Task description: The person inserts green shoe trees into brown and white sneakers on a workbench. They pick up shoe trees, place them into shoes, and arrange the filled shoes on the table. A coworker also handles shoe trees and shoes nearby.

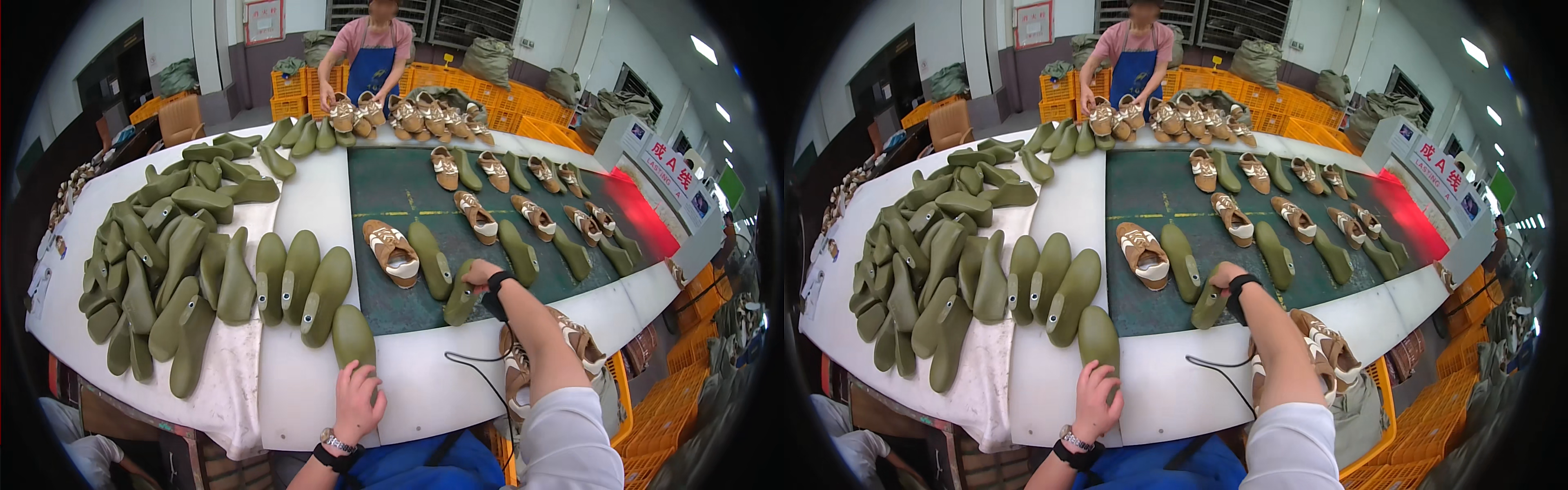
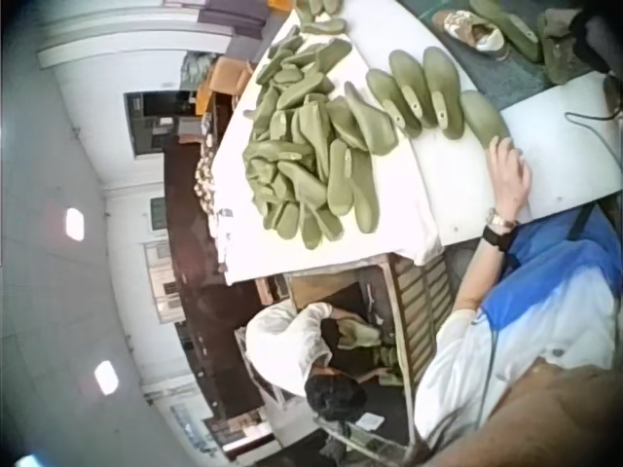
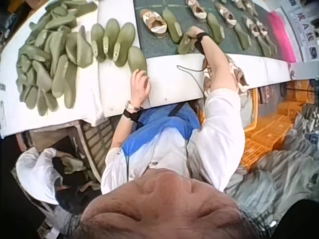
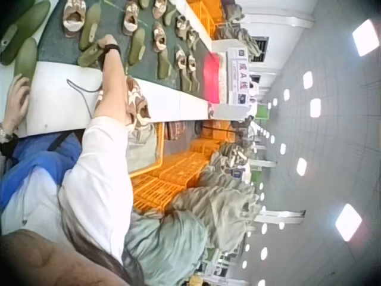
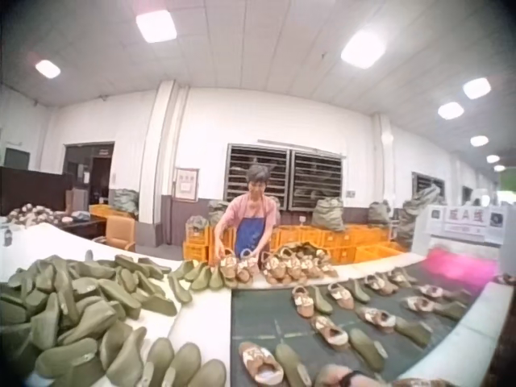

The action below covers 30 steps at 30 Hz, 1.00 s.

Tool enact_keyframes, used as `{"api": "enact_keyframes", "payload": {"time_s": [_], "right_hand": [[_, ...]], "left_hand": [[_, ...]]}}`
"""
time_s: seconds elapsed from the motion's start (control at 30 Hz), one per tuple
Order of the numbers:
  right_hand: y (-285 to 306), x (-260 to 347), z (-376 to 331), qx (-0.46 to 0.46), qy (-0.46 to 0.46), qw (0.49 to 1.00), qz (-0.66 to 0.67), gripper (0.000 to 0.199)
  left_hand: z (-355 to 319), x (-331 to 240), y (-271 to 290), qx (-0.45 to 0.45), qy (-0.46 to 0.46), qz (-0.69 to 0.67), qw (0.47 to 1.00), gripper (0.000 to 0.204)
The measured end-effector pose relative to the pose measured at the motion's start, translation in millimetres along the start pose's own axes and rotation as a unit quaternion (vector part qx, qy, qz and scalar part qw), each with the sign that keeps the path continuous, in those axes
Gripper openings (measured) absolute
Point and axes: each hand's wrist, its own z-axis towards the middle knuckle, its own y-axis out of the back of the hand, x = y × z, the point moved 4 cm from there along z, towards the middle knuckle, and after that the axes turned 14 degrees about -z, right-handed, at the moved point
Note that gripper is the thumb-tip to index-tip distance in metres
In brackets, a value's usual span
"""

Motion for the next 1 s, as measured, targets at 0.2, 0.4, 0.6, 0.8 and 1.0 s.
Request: {"api": "enact_keyframes", "payload": {"time_s": [0.2,0.4,0.6,0.8,1.0], "right_hand": [[-37,18,-15,-0.074,-0.045,0.996,0.000,0.069],[-45,19,-75,-0.062,0.040,0.997,0.027,0.070],[-122,64,-206,-0.029,0.212,0.976,-0.048,0.068],[-119,116,-196,0.037,0.388,0.920,0.028,0.064],[-41,126,-31,-0.188,0.207,0.943,-0.182,0.044]], "left_hand": [[-2,4,0,-0.025,-0.019,0.006,0.999,0.018],[-4,7,2,-0.024,-0.021,0.003,1.000,0.017],[-5,6,0,-0.022,-0.008,0.010,1.000,0.024],[-2,4,9,-0.012,-0.009,-0.002,1.000,0.026],[-2,8,9,0.013,0.000,0.004,1.000,0.025]]}}
